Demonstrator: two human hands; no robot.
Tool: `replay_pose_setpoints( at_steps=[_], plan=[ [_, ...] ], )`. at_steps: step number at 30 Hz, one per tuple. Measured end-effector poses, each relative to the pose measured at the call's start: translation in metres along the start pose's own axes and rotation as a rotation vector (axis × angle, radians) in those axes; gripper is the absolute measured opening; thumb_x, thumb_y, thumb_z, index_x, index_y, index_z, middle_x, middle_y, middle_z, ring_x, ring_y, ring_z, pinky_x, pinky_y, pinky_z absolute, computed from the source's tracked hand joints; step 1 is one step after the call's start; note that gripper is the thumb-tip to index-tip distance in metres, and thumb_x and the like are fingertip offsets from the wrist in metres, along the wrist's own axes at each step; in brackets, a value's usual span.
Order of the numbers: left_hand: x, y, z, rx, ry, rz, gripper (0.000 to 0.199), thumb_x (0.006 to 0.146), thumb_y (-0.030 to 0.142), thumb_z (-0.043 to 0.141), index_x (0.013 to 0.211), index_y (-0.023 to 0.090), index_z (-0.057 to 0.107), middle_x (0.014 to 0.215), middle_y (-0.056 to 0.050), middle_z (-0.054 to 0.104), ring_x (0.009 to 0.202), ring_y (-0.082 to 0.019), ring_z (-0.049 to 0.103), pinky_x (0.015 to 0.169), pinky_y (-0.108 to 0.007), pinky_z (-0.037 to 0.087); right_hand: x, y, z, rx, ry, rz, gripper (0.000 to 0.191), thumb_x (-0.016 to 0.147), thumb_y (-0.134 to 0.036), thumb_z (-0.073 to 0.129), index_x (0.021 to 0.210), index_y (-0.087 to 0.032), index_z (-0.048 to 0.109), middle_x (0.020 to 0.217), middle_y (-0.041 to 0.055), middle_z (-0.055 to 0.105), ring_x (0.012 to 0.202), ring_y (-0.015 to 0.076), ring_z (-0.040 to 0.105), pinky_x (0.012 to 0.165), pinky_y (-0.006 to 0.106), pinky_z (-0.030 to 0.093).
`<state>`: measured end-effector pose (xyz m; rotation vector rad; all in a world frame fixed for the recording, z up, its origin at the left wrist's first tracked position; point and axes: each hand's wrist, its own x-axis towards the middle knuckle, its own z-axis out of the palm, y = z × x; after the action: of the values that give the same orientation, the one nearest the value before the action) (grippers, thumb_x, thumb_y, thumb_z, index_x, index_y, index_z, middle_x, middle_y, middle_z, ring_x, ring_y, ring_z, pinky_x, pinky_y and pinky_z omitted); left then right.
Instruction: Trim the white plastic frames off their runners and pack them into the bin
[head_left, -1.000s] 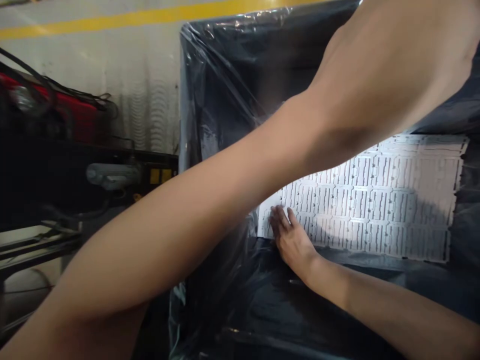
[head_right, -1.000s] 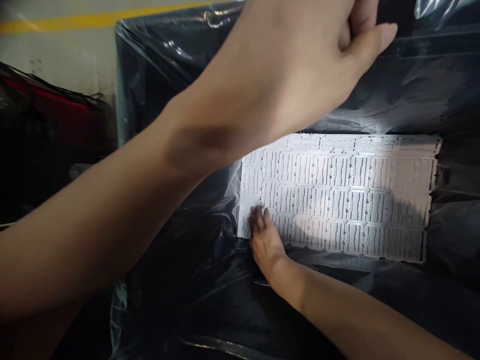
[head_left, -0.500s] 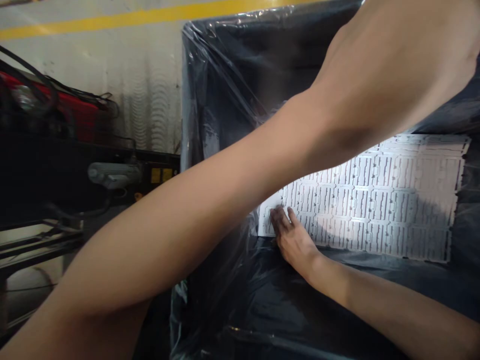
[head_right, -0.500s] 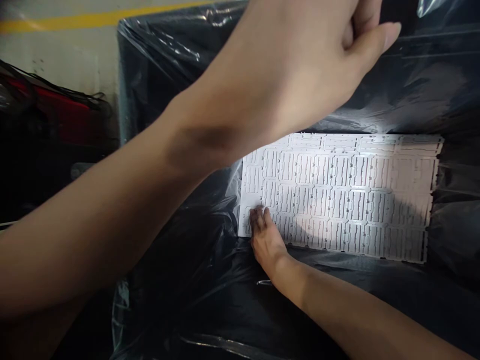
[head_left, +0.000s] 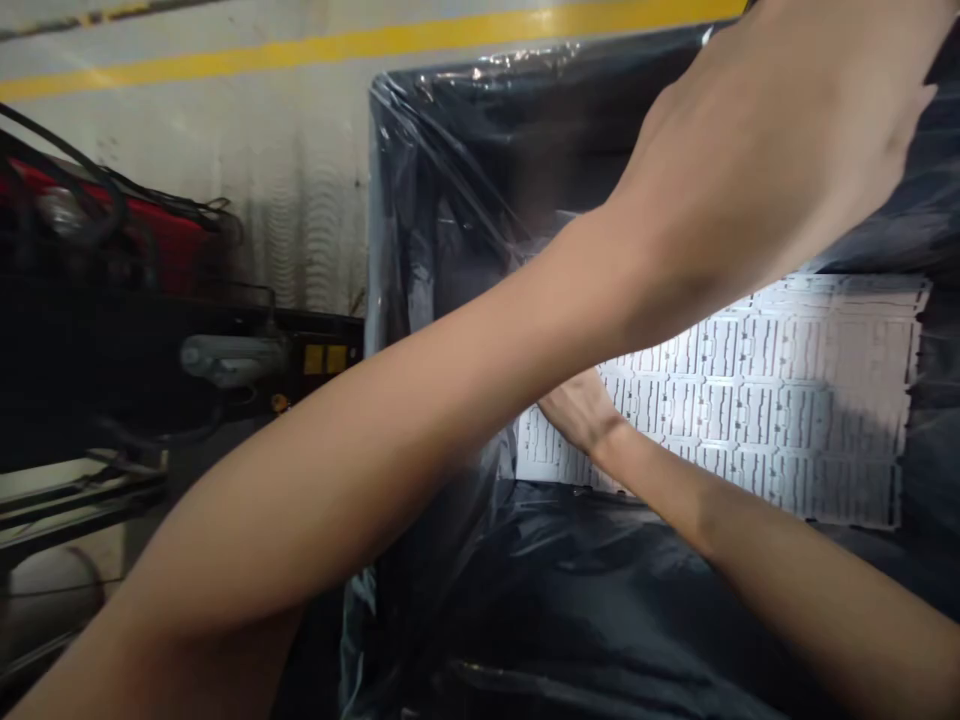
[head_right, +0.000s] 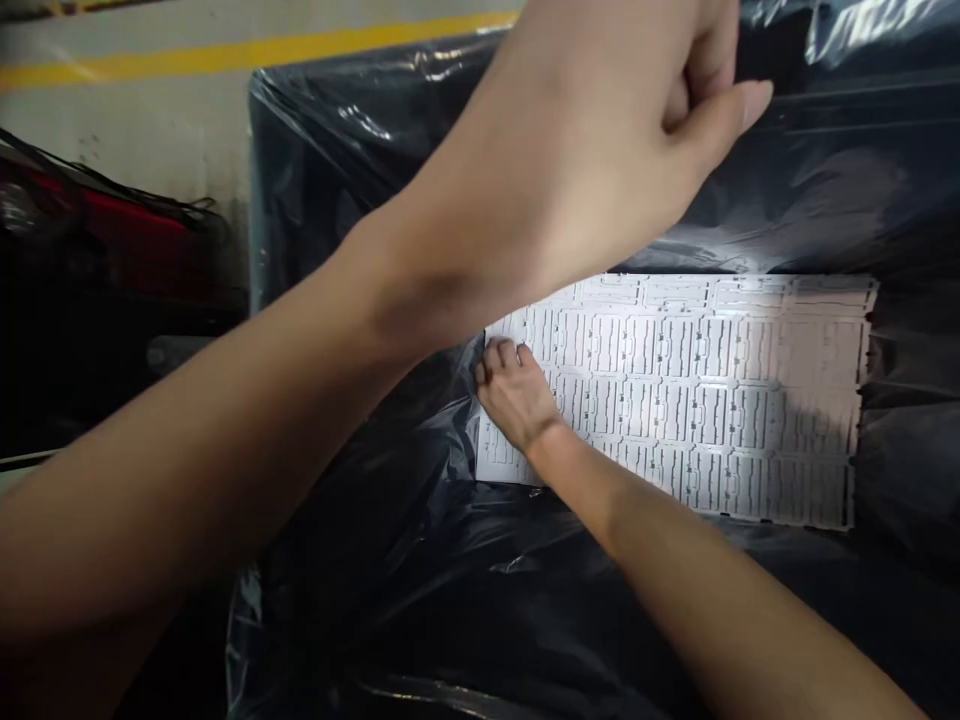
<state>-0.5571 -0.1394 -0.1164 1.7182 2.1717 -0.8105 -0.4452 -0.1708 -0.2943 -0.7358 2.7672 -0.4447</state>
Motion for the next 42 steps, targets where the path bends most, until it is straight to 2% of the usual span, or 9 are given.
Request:
replay_pose_setpoints(
  at_steps=[2,4,7,10,13,21,29,36,42],
  plan=[
    [0.001,-0.001,0.003,-0.031,0.354,-0.222,0.074,0.054,-0.004,-0.025,0.072,0.004,0.046,0.119,-0.003,0.057,0.116,-0.010,0.066,0.054,-0.019,0.019,0.017,0.010,0.000,0.021,0.026,0.060,0.041,0.103,0.003,0.040,0.134,0.004,0.067,0.135,0.0264,0.062,0.130,0.0395,0.053,0.110,0.053,0.048],
    [0.003,-0.002,0.005,-0.102,0.532,-0.323,0.082,0.056,-0.003,-0.020,0.092,0.007,0.054,0.105,0.002,0.058,0.100,-0.002,0.069,0.057,-0.018,0.024,0.026,0.016,0.004,0.050,0.047,0.093,0.044,0.103,0.003,0.039,0.135,0.000,0.069,0.130,0.0223,0.065,0.130,0.0378,0.053,0.112,0.053,0.047],
    [0.005,-0.003,0.009,-0.367,0.561,-0.364,0.079,0.071,0.006,-0.010,0.118,0.011,0.053,0.100,0.005,0.057,0.104,-0.007,0.070,0.064,-0.022,0.033,0.029,0.020,0.010,0.084,0.065,0.111,0.046,0.104,0.001,0.036,0.134,-0.006,0.071,0.126,0.0182,0.068,0.133,0.0358,0.051,0.117,0.053,0.042],
    [0.008,-0.001,0.013,-0.604,0.622,-0.387,0.055,0.092,0.017,0.011,0.118,0.009,0.059,0.096,0.005,0.055,0.107,-0.009,0.068,0.074,-0.025,0.039,0.028,0.020,0.014,0.097,0.069,0.111,0.044,0.104,-0.002,0.039,0.136,-0.005,0.069,0.133,0.0181,0.065,0.135,0.0351,0.049,0.119,0.052,0.041],
    [0.011,0.001,0.016,-0.687,0.712,-0.403,0.034,0.105,0.022,0.036,0.114,0.006,0.064,0.088,0.005,0.056,0.093,-0.006,0.064,0.075,-0.024,0.040,0.026,0.021,0.016,0.101,0.076,0.118,0.044,0.103,-0.001,0.042,0.141,-0.002,0.066,0.140,0.0205,0.060,0.137,0.0361,0.046,0.118,0.052,0.042],
    [0.019,0.000,0.021,-0.765,0.764,-0.387,0.020,0.109,0.022,0.049,0.106,0.011,0.066,0.083,0.002,0.057,0.083,-0.012,0.061,0.070,-0.030,0.039,0.017,0.022,0.022,0.072,0.091,0.136,0.039,0.104,-0.001,0.047,0.138,-0.003,0.066,0.139,0.0209,0.060,0.139,0.0356,0.045,0.121,0.054,0.039],
    [0.019,0.001,0.021,-0.739,0.765,-0.380,0.022,0.109,0.021,0.047,0.105,0.009,0.065,0.082,0.003,0.055,0.082,-0.010,0.060,0.068,-0.028,0.037,0.020,0.020,0.024,0.054,0.085,0.149,0.051,0.101,-0.005,0.055,0.152,0.002,0.052,0.150,0.0264,0.050,0.144,0.0392,0.041,0.122,0.055,0.037],
    [0.016,0.000,0.016,-0.755,0.733,-0.372,0.023,0.110,0.022,0.045,0.105,0.010,0.064,0.087,0.002,0.057,0.087,-0.010,0.063,0.071,-0.027,0.040,0.017,0.018,0.026,0.040,0.062,0.153,0.045,0.104,-0.004,0.049,0.148,0.005,0.055,0.154,0.0276,0.045,0.148,0.0403,0.037,0.123,0.057,0.035],
    [0.013,0.001,0.015,-0.856,0.700,-0.397,0.015,0.109,0.021,0.054,0.101,0.015,0.064,0.085,-0.005,0.067,0.087,-0.020,0.069,0.075,-0.035,0.044,0.011,0.015,0.021,0.020,0.056,0.134,0.045,0.106,-0.006,0.044,0.149,-0.006,0.057,0.151,0.0211,0.052,0.147,0.0392,0.038,0.124,0.062,0.031]
  ],
)
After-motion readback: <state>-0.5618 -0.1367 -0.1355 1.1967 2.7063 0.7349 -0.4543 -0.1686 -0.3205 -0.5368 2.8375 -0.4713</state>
